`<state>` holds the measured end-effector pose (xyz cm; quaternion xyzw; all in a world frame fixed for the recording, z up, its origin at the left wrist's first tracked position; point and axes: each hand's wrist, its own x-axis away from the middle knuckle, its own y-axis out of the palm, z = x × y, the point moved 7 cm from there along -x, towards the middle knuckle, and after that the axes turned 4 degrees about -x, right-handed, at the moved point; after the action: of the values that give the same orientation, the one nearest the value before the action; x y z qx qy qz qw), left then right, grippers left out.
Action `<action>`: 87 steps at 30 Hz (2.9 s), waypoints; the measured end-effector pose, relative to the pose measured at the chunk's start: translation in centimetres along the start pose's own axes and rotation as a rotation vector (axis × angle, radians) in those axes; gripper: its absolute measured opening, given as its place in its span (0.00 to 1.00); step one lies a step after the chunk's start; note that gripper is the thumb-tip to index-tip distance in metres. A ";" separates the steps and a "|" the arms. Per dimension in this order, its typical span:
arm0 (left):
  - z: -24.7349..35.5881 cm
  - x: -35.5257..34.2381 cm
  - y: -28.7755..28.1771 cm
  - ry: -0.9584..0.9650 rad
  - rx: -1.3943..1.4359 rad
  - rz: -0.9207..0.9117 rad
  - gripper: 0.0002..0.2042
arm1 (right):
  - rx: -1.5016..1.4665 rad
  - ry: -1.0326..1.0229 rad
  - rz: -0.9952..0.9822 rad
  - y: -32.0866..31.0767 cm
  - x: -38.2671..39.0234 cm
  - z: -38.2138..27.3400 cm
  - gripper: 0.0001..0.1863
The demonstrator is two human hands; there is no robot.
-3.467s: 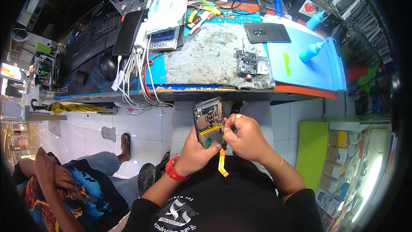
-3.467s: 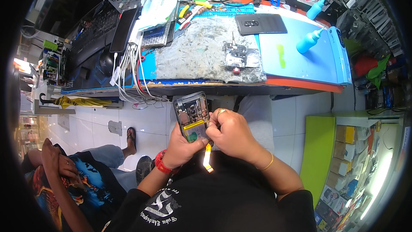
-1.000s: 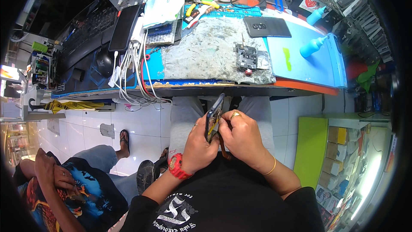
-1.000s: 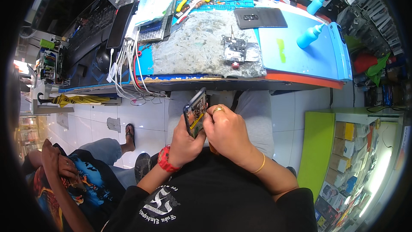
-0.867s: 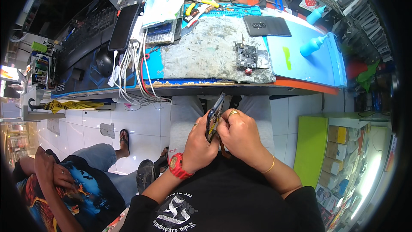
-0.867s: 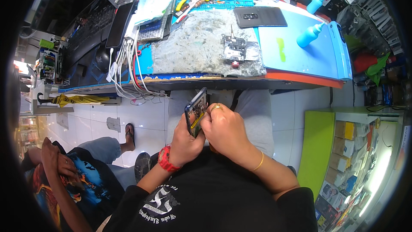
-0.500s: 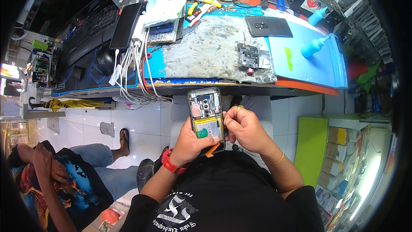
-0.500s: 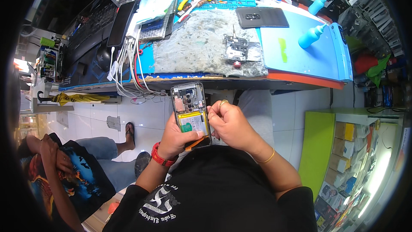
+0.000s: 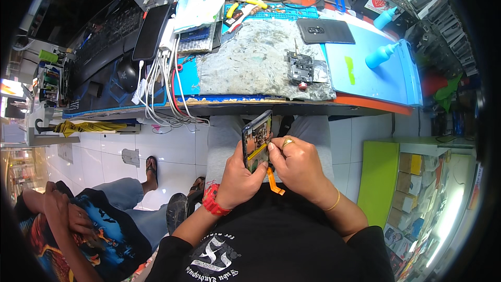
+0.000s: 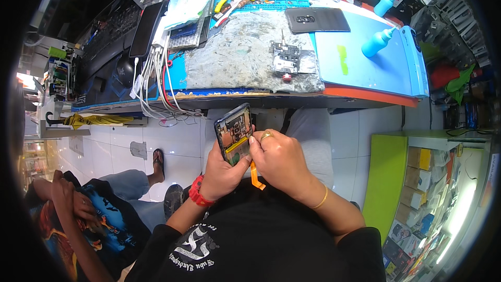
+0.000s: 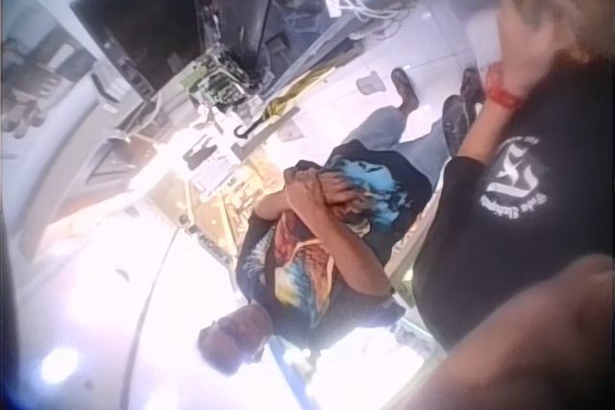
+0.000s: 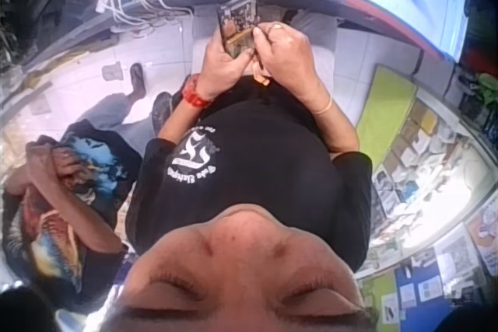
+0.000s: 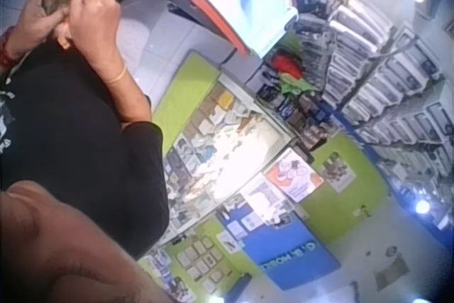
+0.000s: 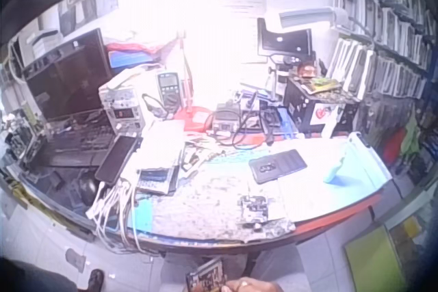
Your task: The person uses a screwdriver to remove screws from the interior of a mobile phone, then uses their hands to lift out internal components and disconnect ribbon cables.
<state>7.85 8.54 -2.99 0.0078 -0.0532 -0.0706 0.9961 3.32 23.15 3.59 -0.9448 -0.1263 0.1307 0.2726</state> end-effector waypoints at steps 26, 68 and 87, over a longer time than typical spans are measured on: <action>0.9 0.2 -0.5 0.150 -0.288 0.176 0.26 | 0.120 -0.112 0.023 1.1 0.0 -1.0 0.06; -0.1 -0.2 -0.2 -0.002 0.102 0.049 0.31 | 0.319 -0.183 -0.096 1.8 1.4 -1.0 0.06; 0.6 -0.1 -0.4 0.112 -0.275 0.145 0.25 | 0.188 -0.097 0.019 1.7 0.4 -0.5 0.08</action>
<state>7.61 8.19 -2.45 -0.1287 0.0121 -0.0049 0.9916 4.09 21.66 3.00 -0.9088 -0.1178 0.1902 0.3522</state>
